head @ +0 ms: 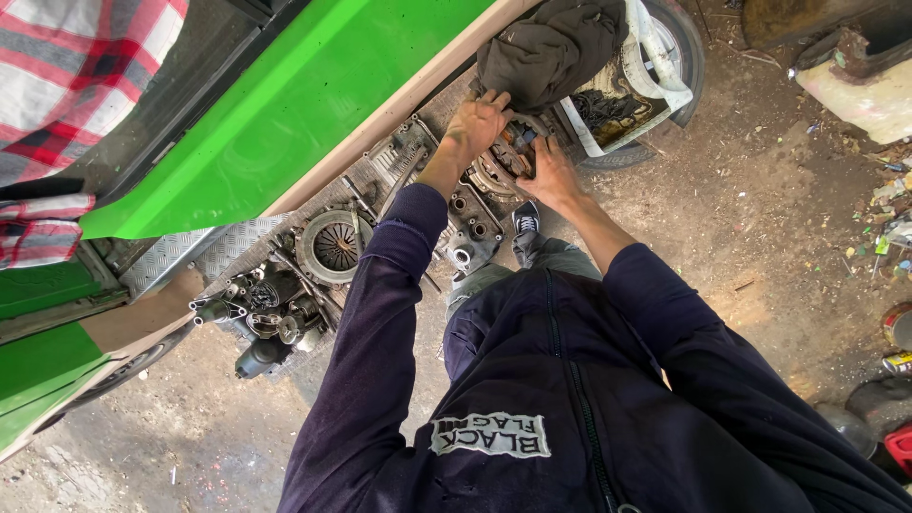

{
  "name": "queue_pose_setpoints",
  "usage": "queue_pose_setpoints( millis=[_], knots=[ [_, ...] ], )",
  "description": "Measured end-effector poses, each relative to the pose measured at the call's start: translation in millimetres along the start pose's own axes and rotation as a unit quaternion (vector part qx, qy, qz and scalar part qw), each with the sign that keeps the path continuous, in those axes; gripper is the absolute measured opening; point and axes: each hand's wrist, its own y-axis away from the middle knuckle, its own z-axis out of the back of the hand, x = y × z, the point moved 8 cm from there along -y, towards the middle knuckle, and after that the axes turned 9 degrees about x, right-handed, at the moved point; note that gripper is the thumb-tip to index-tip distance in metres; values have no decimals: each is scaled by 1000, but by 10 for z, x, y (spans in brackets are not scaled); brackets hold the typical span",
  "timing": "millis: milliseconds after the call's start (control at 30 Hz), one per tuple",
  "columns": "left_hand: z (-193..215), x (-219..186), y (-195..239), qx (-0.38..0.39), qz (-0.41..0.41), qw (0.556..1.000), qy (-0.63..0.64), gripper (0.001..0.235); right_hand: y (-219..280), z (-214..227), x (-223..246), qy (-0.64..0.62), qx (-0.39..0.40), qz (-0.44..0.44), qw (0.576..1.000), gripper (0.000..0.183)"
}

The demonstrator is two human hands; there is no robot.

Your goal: The person scrubs a circular metal clutch plate with a wire brush, then wipes it with a dark cloth. The person repeats the scrubbing and wiping on the same part, handling it with both hands throughout.

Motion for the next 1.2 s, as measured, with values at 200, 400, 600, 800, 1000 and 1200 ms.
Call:
queue_pose_setpoints(
  millis=[200,400,600,800,1000,1200],
  knots=[
    [-103,-9,-103,3,-5,998,-68,61,43,-41,40,45,-60,12,997,102],
    [81,-44,-160,3,-23,990,-141,50,16,66,48,30,-55,12,998,92],
    [-33,115,-272,67,-41,994,70,35,-172,145,-152,32,42,15,999,83],
    [-439,102,61,74,18,975,209,46,-319,551,127,195,-8,244,950,79],
    [-912,-391,454,57,176,910,371,83,-253,664,671,374,96,386,838,62],
    [-1049,-894,893,-174,358,766,505,83,-221,222,1178,573,141,469,657,34]
  ],
)
